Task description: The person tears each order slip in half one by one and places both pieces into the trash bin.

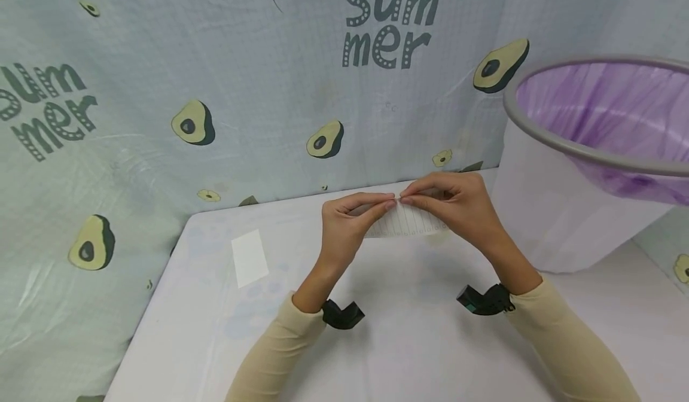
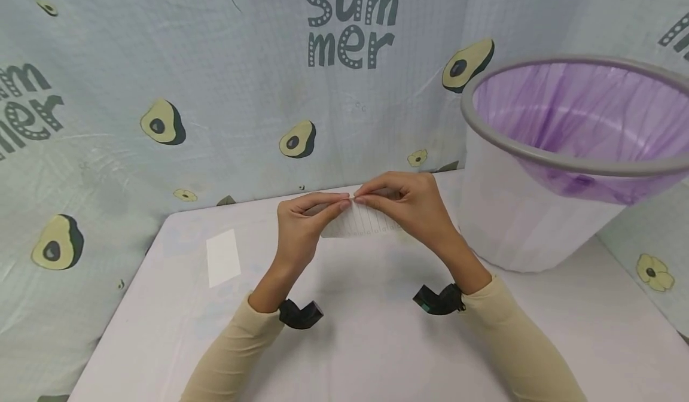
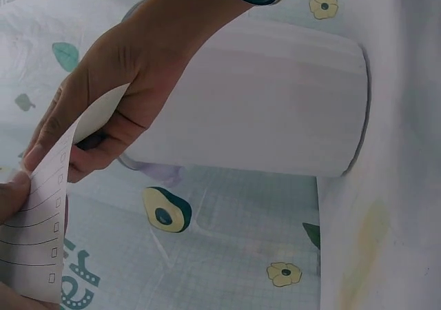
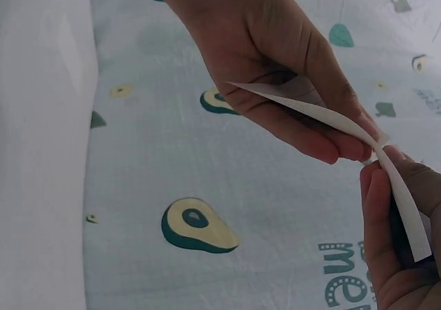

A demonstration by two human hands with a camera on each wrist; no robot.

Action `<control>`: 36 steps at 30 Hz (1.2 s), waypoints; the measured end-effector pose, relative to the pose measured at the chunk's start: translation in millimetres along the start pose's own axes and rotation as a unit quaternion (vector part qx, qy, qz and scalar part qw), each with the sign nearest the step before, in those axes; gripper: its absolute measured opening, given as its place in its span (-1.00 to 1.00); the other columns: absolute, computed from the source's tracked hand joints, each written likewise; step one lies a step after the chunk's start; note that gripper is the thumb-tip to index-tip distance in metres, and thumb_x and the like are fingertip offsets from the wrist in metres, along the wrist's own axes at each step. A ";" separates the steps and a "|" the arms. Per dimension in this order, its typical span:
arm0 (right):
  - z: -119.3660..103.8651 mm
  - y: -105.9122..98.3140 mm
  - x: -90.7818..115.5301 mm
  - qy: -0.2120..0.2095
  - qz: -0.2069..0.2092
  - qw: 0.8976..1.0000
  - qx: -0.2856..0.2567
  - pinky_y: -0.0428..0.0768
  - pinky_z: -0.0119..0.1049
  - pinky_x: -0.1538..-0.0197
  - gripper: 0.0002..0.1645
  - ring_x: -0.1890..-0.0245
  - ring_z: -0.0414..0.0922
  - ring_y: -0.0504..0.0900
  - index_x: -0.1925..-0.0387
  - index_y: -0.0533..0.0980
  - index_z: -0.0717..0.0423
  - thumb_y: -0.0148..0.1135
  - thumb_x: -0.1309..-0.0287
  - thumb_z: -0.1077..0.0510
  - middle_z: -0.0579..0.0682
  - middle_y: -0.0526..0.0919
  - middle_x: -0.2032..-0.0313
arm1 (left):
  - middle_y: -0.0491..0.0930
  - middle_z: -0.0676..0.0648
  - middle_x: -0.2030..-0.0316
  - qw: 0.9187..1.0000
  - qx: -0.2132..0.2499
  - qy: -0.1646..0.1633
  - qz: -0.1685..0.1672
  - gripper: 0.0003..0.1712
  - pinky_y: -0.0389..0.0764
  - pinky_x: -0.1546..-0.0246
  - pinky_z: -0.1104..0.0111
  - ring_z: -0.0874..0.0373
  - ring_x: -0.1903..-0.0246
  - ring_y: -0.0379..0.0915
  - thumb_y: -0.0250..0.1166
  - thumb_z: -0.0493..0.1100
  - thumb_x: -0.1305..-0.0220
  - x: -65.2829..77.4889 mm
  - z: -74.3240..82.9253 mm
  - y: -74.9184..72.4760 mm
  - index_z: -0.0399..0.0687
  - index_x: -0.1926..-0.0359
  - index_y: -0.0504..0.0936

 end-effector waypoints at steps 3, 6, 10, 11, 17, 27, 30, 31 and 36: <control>0.6 -1.6 -0.3 0.009 0.006 1.000 0.003 0.55 -0.51 0.45 -0.74 0.50 -0.25 0.70 0.28 0.77 0.16 0.47 -0.01 0.50 -0.01 0.80 0.36 | 0.78 -0.22 0.22 1.000 0.005 -0.004 0.002 -0.84 0.73 0.12 0.26 0.03 0.16 0.75 0.46 -0.39 -0.20 -0.8 -0.4 0.0 -0.37 0.18 0.79; 1.2 -4.4 -0.6 0.024 0.013 1.000 0.004 0.60 -0.51 0.40 -0.75 0.45 -0.26 0.73 0.29 0.77 0.17 0.47 -0.01 0.50 0.01 0.80 0.35 | 0.78 -0.24 0.21 1.000 0.015 -0.012 0.006 -0.84 0.73 0.11 0.23 0.01 0.14 0.75 0.45 -0.39 -0.21 -1.1 -0.8 -0.9 -0.38 0.17 0.79; 0.5 -6.7 -1.8 0.034 0.016 0.999 -0.005 0.65 -0.49 0.37 -0.75 0.43 -0.24 0.74 0.29 0.77 0.19 0.47 0.00 0.51 0.04 0.80 0.34 | 0.77 -0.26 0.19 1.000 0.022 -0.014 0.006 -0.84 0.73 0.08 0.19 -0.01 0.12 0.75 0.44 -0.39 -0.23 -2.4 0.3 -1.7 -0.40 0.17 0.78; 0.1 -6.8 -1.9 0.035 0.015 0.999 -0.007 0.64 -0.49 0.39 -0.75 0.45 -0.24 0.73 0.30 0.77 0.18 0.47 0.00 0.51 0.05 0.80 0.34 | 0.77 -0.26 0.19 1.000 0.024 -0.015 0.005 -0.84 0.72 0.08 0.19 -0.02 0.12 0.75 0.44 -0.39 -0.23 -2.5 0.4 -1.7 -0.41 0.17 0.78; -3.5 -9.0 -3.8 0.028 0.014 0.999 -0.009 0.61 -0.49 0.42 -0.75 0.48 -0.24 0.72 0.29 0.77 0.18 0.46 -0.01 0.51 0.06 0.80 0.34 | 0.76 -0.28 0.18 0.999 0.035 -0.014 0.004 -0.83 0.72 0.06 0.18 -0.03 0.12 0.75 0.43 -0.41 -0.22 -3.6 1.1 -0.3 -0.43 0.16 0.77; -7.6 -18.3 -3.9 0.020 0.014 1.000 -0.005 0.64 -0.49 0.39 -0.74 0.47 -0.24 0.73 0.29 0.77 0.19 0.44 -0.01 0.53 0.04 0.80 0.34 | 0.74 -0.34 0.18 0.998 0.057 -0.009 -0.003 -0.83 0.72 0.06 0.17 -0.04 0.12 0.75 0.41 -0.45 -0.22 -5.9 3.6 8.3 -0.48 0.16 0.75; -8.1 -21.4 -2.8 0.015 0.016 1.000 -0.004 0.63 -0.50 0.40 -0.75 0.48 -0.25 0.72 0.29 0.77 0.21 0.44 -0.01 0.53 0.04 0.80 0.33 | 0.74 -0.35 0.19 0.998 0.063 -0.011 -0.003 -0.83 0.72 0.06 0.17 -0.04 0.13 0.75 0.41 -0.45 -0.22 -6.3 3.2 11.2 -0.49 0.17 0.75; -8.1 -22.5 -2.4 0.014 0.017 1.000 -0.006 0.63 -0.50 0.41 -0.75 0.49 -0.25 0.72 0.29 0.77 0.21 0.44 -0.01 0.53 0.04 0.80 0.33 | 0.75 -0.34 0.19 0.998 0.065 -0.011 -0.003 -0.84 0.72 0.06 0.17 -0.03 0.13 0.75 0.41 -0.45 -0.22 -6.6 3.2 12.1 -0.49 0.17 0.75; -7.4 -30.6 0.3 0.024 0.030 0.999 -0.002 0.64 -0.49 0.41 -0.77 0.43 -0.25 0.75 0.28 0.76 0.22 0.46 -0.01 0.50 0.04 0.80 0.32 | 0.75 -0.32 0.20 0.998 0.062 -0.013 0.000 -0.84 0.72 0.08 0.19 -0.01 0.14 0.75 0.42 -0.44 -0.22 -7.6 3.5 15.7 -0.47 0.18 0.76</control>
Point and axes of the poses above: each hand's wrist, its own x-axis away from the middle knuckle, its own y-axis out of the palm, z = x × y, the point moved 5 cm from there along -x, towards the middle knuckle
